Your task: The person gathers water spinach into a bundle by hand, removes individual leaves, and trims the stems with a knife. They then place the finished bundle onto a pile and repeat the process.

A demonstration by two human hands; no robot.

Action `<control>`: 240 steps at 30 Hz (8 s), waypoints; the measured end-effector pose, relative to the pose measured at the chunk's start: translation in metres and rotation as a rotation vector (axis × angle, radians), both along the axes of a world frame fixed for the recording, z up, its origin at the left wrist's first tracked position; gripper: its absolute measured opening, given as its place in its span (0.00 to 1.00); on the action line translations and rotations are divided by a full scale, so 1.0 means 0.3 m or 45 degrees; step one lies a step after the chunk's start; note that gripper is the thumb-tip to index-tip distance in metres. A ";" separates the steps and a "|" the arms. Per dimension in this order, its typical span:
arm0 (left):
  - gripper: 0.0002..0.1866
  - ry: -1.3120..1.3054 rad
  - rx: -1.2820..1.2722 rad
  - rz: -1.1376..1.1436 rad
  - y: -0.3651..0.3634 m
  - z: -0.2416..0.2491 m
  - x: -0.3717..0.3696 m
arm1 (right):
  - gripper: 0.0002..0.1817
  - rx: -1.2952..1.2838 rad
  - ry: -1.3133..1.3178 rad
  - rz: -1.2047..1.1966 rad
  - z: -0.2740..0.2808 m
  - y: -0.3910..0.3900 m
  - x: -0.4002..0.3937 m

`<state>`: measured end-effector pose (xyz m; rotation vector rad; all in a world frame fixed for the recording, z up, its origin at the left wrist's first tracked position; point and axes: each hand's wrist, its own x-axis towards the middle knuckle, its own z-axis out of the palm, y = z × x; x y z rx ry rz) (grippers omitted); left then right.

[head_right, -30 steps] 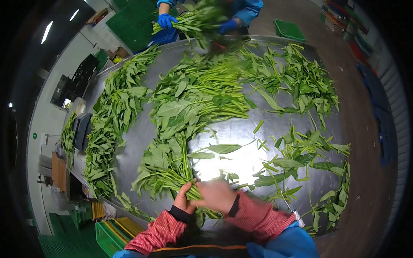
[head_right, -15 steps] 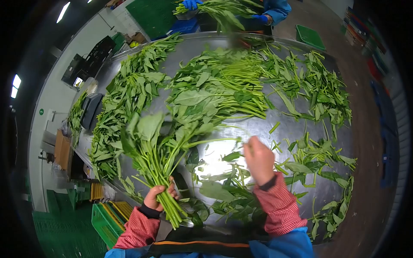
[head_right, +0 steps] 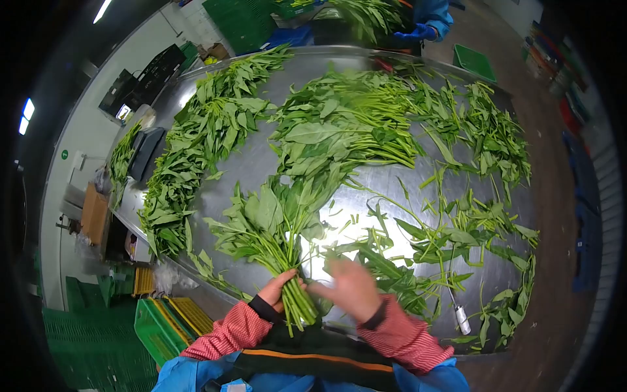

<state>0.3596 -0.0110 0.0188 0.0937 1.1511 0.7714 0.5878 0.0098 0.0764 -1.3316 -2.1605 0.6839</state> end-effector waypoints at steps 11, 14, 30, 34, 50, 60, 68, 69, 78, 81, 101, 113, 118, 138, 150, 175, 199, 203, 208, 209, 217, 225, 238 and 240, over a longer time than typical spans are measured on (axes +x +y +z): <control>0.30 0.450 0.847 -0.602 0.025 0.118 0.121 | 0.37 -0.737 0.876 -0.171 -0.069 -0.174 -0.192; 0.33 0.471 0.749 -0.706 -0.010 0.000 0.193 | 0.24 -1.246 1.529 -0.453 -0.281 -0.275 -0.180; 0.25 0.897 1.245 -1.398 0.059 0.061 0.061 | 0.14 -1.711 2.285 -0.429 -0.210 -0.326 -0.099; 0.25 1.149 2.069 -1.346 0.115 0.211 -0.007 | 0.16 -1.714 2.392 -0.149 -0.167 -0.335 -0.072; 0.22 1.505 2.119 -1.943 0.239 0.295 0.130 | 0.13 -0.416 0.088 -1.057 -0.055 -0.326 0.401; 0.12 0.221 0.821 -1.775 0.349 0.228 0.337 | 0.09 -0.067 -0.469 -1.396 -0.106 -0.514 0.637; 0.11 0.193 0.890 -1.843 0.321 0.226 0.449 | 0.09 0.260 0.009 -0.977 0.113 -0.361 0.248; 0.11 0.228 0.922 -1.865 0.307 0.231 0.460 | 0.08 0.313 -0.101 -0.945 0.123 -0.321 0.221; 0.19 0.768 1.564 -1.501 0.325 0.355 0.403 | 0.05 0.074 -0.246 -1.230 -0.170 -0.419 0.407; 0.18 0.810 1.770 -1.414 0.328 0.385 0.400 | 0.05 0.184 -0.171 -1.224 -0.036 -0.388 0.386; 0.19 0.129 1.042 -0.684 0.442 0.392 0.390 | 0.40 -0.814 1.579 -0.078 0.076 -0.081 -0.032; 0.57 0.555 1.454 -0.958 0.033 0.178 0.178 | 0.43 -0.919 2.060 -0.219 -0.057 -0.113 -0.108; 0.54 0.962 1.464 -1.033 0.092 0.324 0.078 | 0.39 -0.800 1.221 -0.110 -0.160 -0.072 0.006; 0.45 2.094 1.890 -1.081 0.157 0.398 -0.152 | 0.29 -0.120 -0.210 -0.602 0.165 -0.074 -0.004; 0.45 2.157 1.916 -1.090 0.144 0.382 -0.256 | 0.07 -0.205 1.272 -0.890 0.060 -0.111 0.243; 0.29 1.909 2.482 -1.240 0.142 0.428 -0.152 | 0.13 -0.007 0.535 -0.445 0.089 -0.022 0.106; 0.30 0.387 0.882 -1.149 0.112 0.276 -0.303 | 0.26 -0.718 0.601 -0.375 0.096 -0.088 0.288; 0.31 0.237 0.785 -1.163 0.115 0.271 -0.290 | 0.17 -0.554 1.232 -0.458 0.094 -0.038 0.138; 0.34 0.185 0.795 -1.222 0.107 0.264 -0.285 | 0.11 -0.406 1.353 -0.552 0.152 0.011 0.047; 0.35 0.154 0.746 -1.193 0.103 0.268 -0.286 | 0.11 -0.316 1.355 -0.552 0.146 0.015 0.038; 0.36 -0.034 0.522 -1.010 0.082 0.248 -0.358 | 0.09 0.111 2.072 -0.878 0.212 -0.023 0.308; 0.39 -0.150 0.512 -0.967 0.107 0.225 -0.411 | 0.30 -0.185 0.384 -0.690 0.083 -0.058 0.169; 0.33 0.147 0.588 -1.168 0.077 0.272 -0.366 | 0.09 -0.453 1.524 -0.651 0.225 -0.029 0.224; 0.33 0.159 0.626 -1.215 0.079 0.282 -0.339 | 0.09 -0.140 1.110 -0.564 0.262 -0.012 0.123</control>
